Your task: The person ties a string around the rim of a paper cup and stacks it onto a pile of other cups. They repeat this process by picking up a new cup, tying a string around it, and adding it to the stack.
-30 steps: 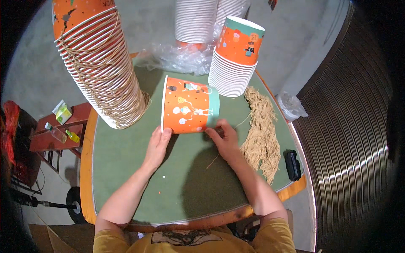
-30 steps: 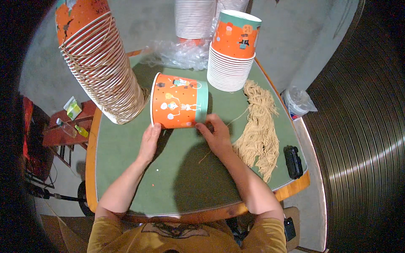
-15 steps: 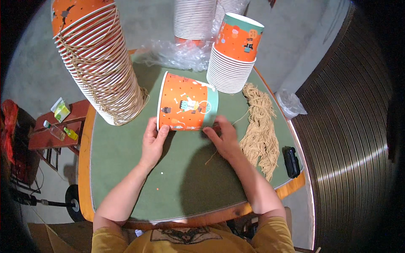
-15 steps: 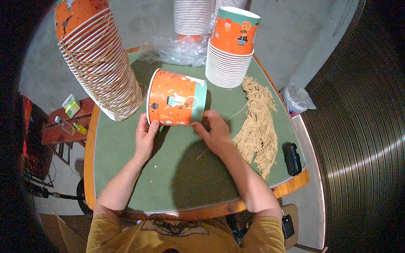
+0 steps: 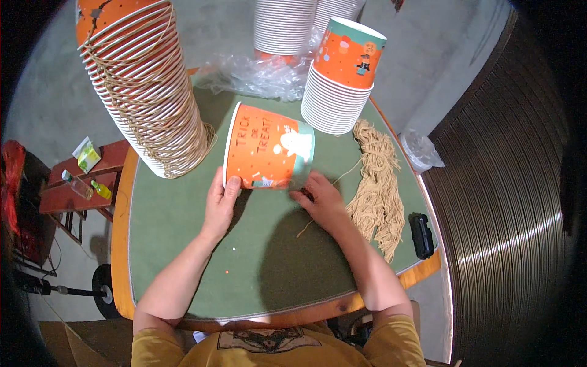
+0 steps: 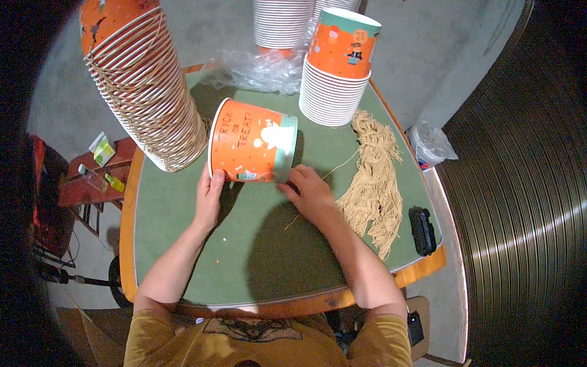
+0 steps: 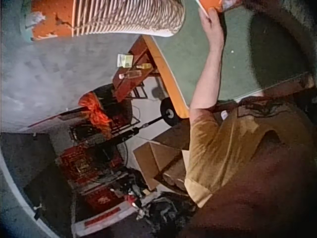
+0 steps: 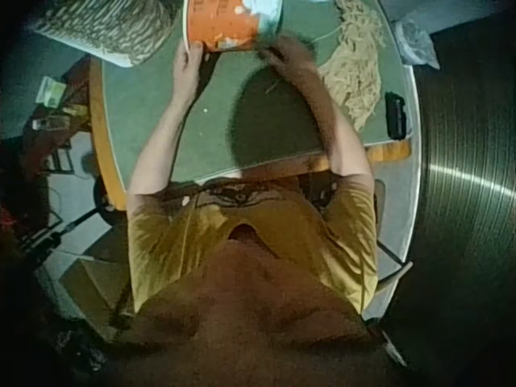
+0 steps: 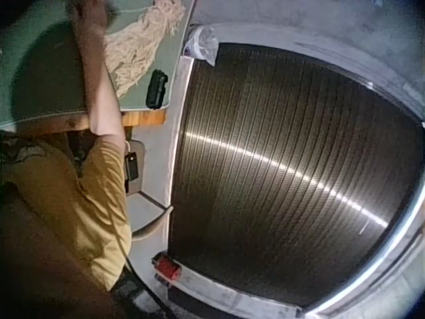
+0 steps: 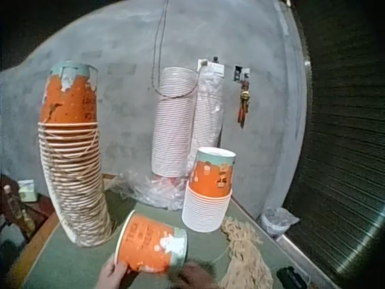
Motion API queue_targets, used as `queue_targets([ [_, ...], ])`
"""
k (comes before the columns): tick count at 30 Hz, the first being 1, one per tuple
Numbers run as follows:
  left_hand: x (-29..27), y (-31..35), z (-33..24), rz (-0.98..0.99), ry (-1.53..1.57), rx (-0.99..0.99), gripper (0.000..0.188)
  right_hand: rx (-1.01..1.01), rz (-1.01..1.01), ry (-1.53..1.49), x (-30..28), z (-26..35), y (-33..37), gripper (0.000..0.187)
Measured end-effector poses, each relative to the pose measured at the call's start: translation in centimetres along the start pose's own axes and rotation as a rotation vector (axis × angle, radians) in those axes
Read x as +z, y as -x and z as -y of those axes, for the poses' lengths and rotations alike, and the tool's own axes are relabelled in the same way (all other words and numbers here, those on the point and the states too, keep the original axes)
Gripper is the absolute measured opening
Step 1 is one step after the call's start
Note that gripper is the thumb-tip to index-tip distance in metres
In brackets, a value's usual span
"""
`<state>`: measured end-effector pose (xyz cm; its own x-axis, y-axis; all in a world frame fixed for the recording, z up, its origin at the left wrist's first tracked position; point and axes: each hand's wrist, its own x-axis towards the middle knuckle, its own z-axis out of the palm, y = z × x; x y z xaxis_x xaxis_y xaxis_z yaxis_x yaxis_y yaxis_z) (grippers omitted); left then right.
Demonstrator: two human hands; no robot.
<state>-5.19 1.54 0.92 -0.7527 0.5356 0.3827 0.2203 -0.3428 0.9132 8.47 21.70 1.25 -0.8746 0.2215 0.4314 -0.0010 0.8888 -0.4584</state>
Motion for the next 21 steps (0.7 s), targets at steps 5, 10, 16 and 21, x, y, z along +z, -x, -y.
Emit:
queue_targets([
  [5, 0.0, 0.0, 0.0, -0.074, 0.016, 0.063, 0.023, -0.057, 0.059, 0.055, 0.1, 0.8, 0.0, 0.039],
  [10, -0.6, -0.2, 0.4, -0.005, -0.090, 0.012, 0.021, 0.192, -0.035, -0.231, -0.4, 1.9, -0.2, 0.032],
  [16, -0.2, -0.4, 0.3, 0.047, -0.199, -0.062, 0.021, 0.134, -0.055, -0.085, 0.1, -0.3, -0.2, 0.029],
  [21, 0.1, -0.2, 0.1, -0.078, -0.056, 0.019, 0.025, -0.174, -0.126, 0.107, 1.2, -0.7, 0.0, 0.030],
])
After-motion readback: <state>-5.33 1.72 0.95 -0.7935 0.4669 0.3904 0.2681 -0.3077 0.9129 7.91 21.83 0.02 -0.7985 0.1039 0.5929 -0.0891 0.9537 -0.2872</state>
